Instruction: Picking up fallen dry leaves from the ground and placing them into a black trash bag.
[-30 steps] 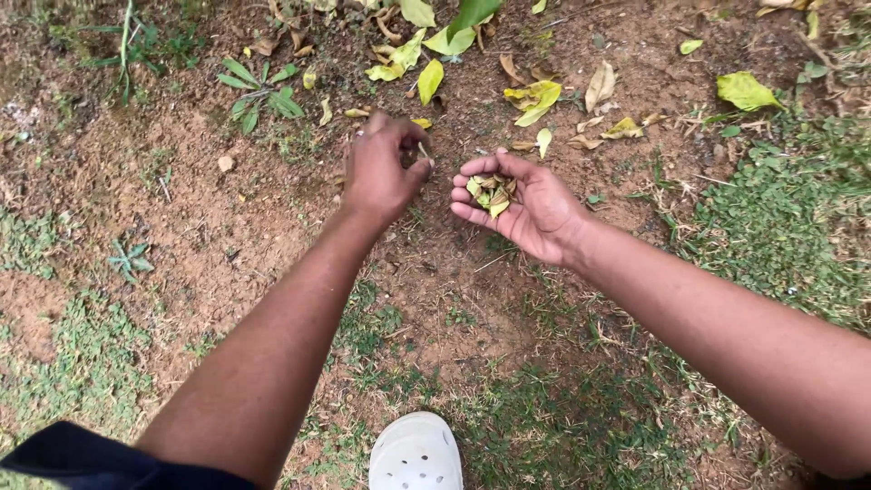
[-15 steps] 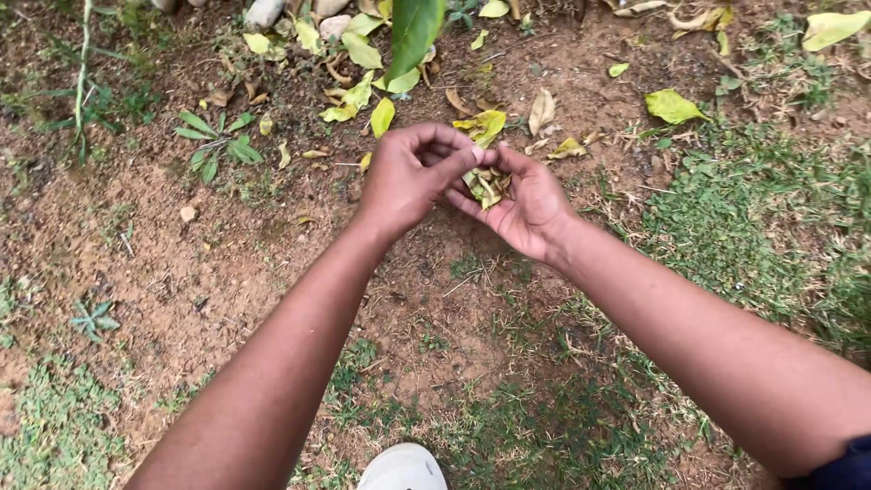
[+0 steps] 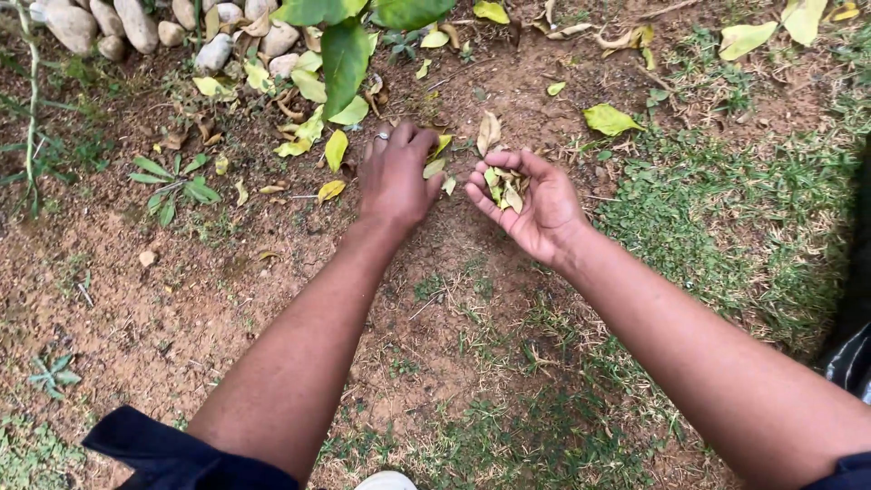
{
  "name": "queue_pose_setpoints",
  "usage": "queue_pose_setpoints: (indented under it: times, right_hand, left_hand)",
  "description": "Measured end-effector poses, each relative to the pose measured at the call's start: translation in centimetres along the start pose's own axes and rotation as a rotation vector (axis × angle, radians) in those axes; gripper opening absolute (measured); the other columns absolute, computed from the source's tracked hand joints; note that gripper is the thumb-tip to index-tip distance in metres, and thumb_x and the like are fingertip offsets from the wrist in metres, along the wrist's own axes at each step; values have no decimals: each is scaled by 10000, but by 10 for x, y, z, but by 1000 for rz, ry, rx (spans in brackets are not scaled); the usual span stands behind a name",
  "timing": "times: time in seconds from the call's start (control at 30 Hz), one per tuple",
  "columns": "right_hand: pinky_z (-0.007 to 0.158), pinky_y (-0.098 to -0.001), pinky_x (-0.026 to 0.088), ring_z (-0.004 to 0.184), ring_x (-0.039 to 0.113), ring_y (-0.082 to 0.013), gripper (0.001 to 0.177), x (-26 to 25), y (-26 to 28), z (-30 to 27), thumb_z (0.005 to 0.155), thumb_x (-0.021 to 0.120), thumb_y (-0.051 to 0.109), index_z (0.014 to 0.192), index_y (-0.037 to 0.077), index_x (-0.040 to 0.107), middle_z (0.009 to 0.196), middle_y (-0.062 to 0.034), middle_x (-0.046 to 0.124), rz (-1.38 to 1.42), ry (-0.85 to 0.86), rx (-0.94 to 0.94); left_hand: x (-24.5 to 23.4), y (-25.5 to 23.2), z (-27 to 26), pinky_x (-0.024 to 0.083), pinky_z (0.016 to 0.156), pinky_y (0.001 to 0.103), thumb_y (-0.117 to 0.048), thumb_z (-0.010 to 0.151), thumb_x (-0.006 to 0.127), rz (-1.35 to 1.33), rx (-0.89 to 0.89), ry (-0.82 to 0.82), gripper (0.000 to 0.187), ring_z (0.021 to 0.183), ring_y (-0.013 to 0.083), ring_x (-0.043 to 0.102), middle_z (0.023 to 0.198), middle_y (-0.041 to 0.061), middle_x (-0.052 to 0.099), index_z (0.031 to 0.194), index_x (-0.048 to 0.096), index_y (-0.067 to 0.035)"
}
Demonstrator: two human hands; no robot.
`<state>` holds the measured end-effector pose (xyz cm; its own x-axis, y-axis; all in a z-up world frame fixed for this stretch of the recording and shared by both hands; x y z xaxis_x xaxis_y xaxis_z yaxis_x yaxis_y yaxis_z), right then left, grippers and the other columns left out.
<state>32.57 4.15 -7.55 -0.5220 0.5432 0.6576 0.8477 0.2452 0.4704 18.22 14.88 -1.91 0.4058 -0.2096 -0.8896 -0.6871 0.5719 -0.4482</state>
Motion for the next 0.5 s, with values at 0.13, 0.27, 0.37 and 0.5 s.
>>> queue_pose_setpoints:
  times: [0.13, 0.27, 0.37, 0.5]
  right_hand:
    - [996, -475, 607, 1003, 711, -297, 462, -3, 0, -3, 1126, 317, 318, 1081, -19, 629, 1064, -197, 692, -16, -40, -9]
    - [1009, -487, 603, 1015, 714, -299, 476, -1, 0, -2, 1117, 302, 337, 1091, -17, 619, 1082, -203, 690, -8, -58, -12]
    - [996, -478, 596, 1032, 718, -290, 493, 17, 0, -6, 1099, 283, 360, 1131, -7, 612, 1106, -201, 700, -5, -68, -2]
    - [953, -459, 568, 1058, 712, -264, 480, 13, -4, 5, 1086, 299, 356, 1239, 32, 618, 1165, -172, 715, 44, -32, 13]
  left_hand:
    - [15, 14, 4, 530, 869, 460, -130, 785, 832, -59, -108, 111, 296, 946, 299, 648, 1081, 104, 701, 1067, 747, -104]
    - [21, 20, 8, 611, 769, 325, -142, 900, 763, -503, -235, 26, 122, 787, 146, 729, 901, 46, 755, 1004, 745, -81]
    - [11, -9, 7, 620, 740, 297, -151, 864, 800, -743, -150, 59, 147, 778, 118, 722, 882, 33, 763, 978, 746, -76]
    - [-3, -37, 5, 612, 738, 296, -178, 844, 836, -763, -148, 152, 175, 781, 112, 711, 893, 36, 756, 966, 755, -80]
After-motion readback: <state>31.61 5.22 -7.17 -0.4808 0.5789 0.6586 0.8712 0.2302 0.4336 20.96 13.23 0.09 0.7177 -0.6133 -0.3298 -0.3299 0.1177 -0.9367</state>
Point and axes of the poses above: each hand's wrist, its own z-axis towards the middle knuckle, its own x-axis out of the palm, y = z × x, the point moved 6 cm from there along z, towards the middle knuckle
